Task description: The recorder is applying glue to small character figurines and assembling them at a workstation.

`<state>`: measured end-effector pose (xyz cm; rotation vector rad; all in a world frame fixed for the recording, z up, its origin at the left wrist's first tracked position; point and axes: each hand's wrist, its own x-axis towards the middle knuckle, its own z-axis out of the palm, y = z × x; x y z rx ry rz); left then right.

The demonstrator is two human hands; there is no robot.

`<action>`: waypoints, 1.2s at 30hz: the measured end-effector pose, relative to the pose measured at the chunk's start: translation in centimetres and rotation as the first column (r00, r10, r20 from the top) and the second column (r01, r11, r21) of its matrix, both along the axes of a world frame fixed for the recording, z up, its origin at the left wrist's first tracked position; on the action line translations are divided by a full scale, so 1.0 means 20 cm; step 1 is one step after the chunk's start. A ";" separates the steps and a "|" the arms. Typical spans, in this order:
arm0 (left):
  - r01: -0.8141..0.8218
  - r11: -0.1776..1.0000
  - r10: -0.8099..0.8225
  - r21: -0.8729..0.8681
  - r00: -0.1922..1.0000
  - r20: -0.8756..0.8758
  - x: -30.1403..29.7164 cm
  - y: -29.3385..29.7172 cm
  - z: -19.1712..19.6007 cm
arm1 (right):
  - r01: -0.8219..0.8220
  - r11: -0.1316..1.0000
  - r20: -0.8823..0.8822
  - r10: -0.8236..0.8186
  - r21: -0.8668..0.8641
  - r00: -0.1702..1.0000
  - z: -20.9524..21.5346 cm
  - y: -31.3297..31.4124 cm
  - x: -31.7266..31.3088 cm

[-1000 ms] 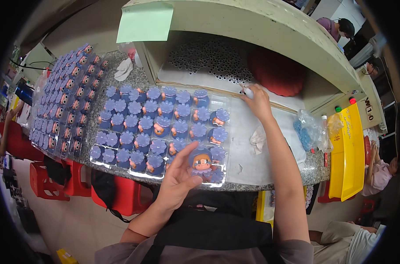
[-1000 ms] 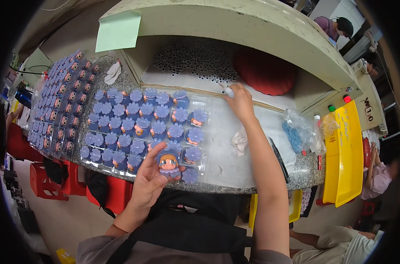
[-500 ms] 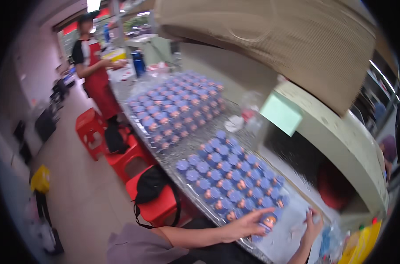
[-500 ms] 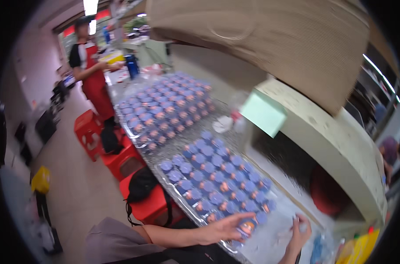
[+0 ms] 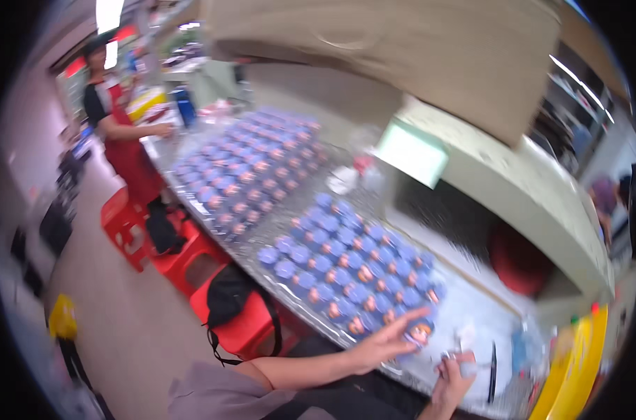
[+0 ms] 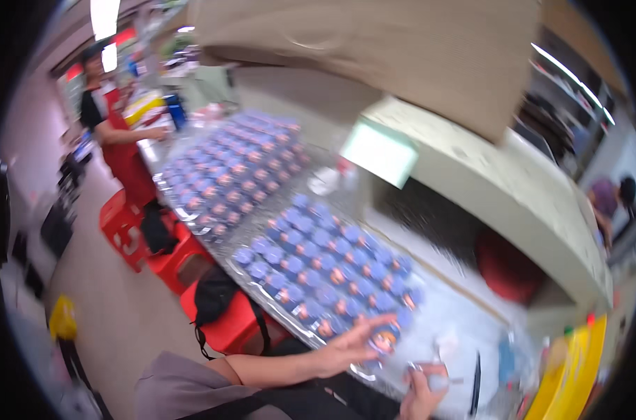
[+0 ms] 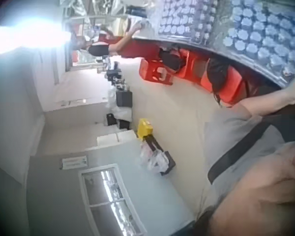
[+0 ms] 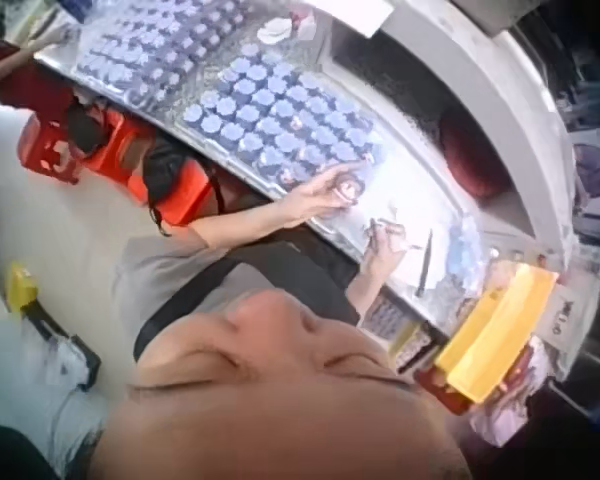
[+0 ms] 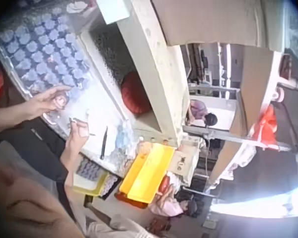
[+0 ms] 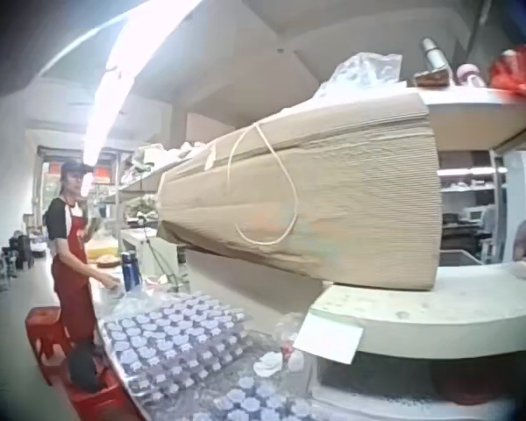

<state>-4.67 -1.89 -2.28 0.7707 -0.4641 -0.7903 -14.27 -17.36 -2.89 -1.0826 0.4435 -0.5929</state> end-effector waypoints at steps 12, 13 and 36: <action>-0.006 0.999 0.006 0.040 1.000 0.018 -0.06 -0.07 -0.01 | -0.196 0.966 0.023 0.195 0.167 0.981 0.10 0.11 -0.01; -0.030 0.997 0.024 0.075 0.997 0.077 -0.07 -0.07 -0.02 | -0.184 0.967 0.010 0.186 0.176 0.983 0.09 0.11 -0.01; -0.240 0.963 0.119 0.119 0.781 0.613 -0.06 -0.05 -0.07 | -0.286 0.906 0.115 0.263 0.313 0.958 0.05 0.16 0.02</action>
